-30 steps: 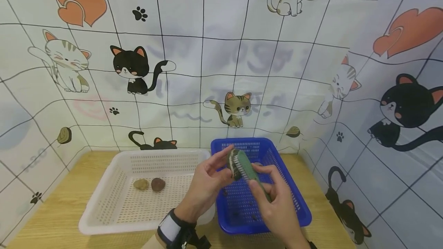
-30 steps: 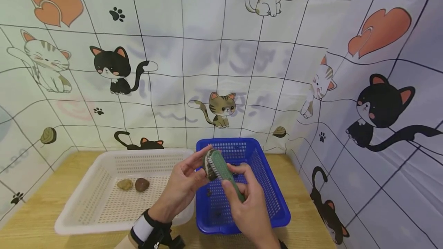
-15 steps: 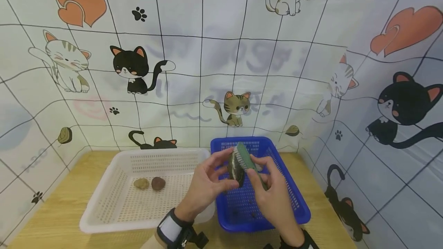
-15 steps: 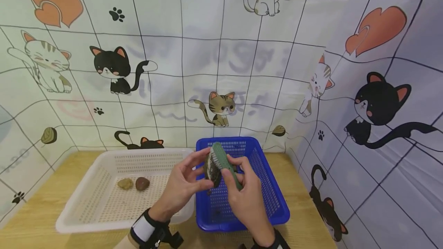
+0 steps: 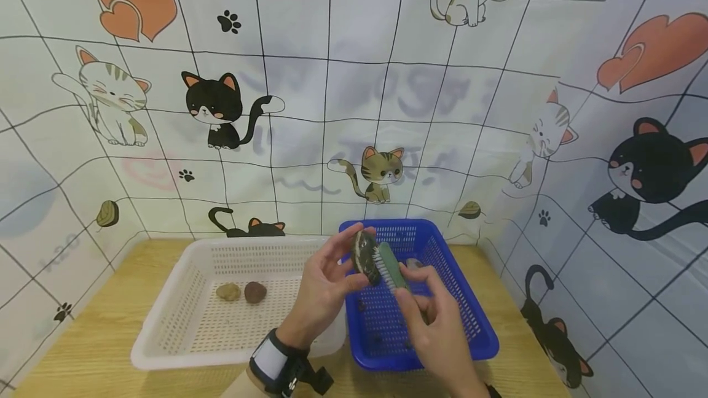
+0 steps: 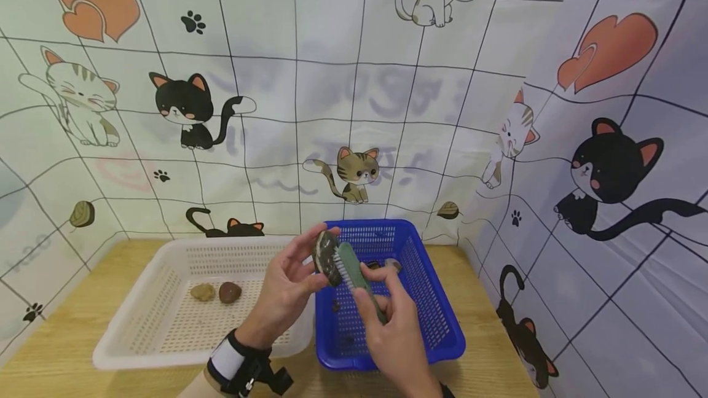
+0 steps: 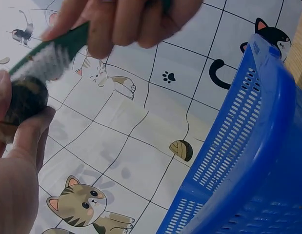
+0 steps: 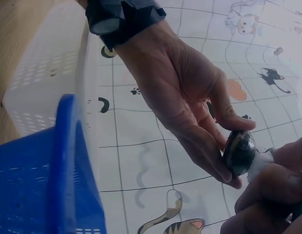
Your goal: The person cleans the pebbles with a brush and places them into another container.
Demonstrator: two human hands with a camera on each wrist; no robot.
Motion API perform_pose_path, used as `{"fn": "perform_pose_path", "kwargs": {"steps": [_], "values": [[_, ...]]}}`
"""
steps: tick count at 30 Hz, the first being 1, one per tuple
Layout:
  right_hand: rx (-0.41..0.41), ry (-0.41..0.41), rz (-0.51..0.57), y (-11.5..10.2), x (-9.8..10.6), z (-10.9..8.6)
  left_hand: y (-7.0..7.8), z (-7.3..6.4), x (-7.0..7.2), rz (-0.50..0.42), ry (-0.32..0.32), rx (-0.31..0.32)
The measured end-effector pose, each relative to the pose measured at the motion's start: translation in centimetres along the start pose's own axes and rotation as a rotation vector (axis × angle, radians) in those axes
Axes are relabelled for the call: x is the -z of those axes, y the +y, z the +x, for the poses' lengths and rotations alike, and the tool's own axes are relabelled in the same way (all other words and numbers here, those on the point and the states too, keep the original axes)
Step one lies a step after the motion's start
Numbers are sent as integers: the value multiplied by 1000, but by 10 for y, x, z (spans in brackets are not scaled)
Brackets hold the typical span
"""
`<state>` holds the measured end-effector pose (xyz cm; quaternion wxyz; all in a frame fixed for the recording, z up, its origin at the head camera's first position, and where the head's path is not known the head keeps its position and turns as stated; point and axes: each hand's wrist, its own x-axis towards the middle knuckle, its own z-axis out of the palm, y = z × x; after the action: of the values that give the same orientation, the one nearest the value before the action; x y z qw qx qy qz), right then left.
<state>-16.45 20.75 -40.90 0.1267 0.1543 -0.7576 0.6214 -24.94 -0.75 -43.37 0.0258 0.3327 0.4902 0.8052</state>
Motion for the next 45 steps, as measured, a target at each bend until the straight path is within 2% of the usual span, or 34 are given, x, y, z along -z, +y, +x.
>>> {"fn": "perform_pose_path", "kwargs": {"steps": [6, 10, 16, 24, 26, 29, 31, 33, 35, 39, 42, 45], "values": [[106, 38, -46, -3, -4, 16, 0, -1, 0, 4, -55, 30], [109, 69, -74, 0, -1, 24, 1, -3, -3, -15, -73, 37], [64, 86, -47, 2, -1, 10, 4, -2, -7, -6, -62, 22], [59, 107, -38, 8, -15, -14, 5, -3, -7, -11, 4, -1], [95, 108, -76, 10, -18, -17, 5, -2, -7, -10, 17, -2], [212, 109, -178, 10, -20, -15, 4, -1, -8, 10, 19, 13], [286, 113, -241, 8, -19, -9, 3, -1, -9, 39, 7, 35], [315, 113, -274, 5, -16, 0, 2, 0, -9, 74, -6, 50], [286, 115, -271, 3, -10, 11, 1, -1, -8, 103, -17, 58], [144, 105, -205, 2, 2, 21, 2, -2, -9, 109, -19, 67], [60, 101, -135, 6, 4, 17, 4, -2, -10, 92, -12, 76], [26, 118, -82, 11, 1, 7, 6, -2, -11, 85, -2, 61]]}}
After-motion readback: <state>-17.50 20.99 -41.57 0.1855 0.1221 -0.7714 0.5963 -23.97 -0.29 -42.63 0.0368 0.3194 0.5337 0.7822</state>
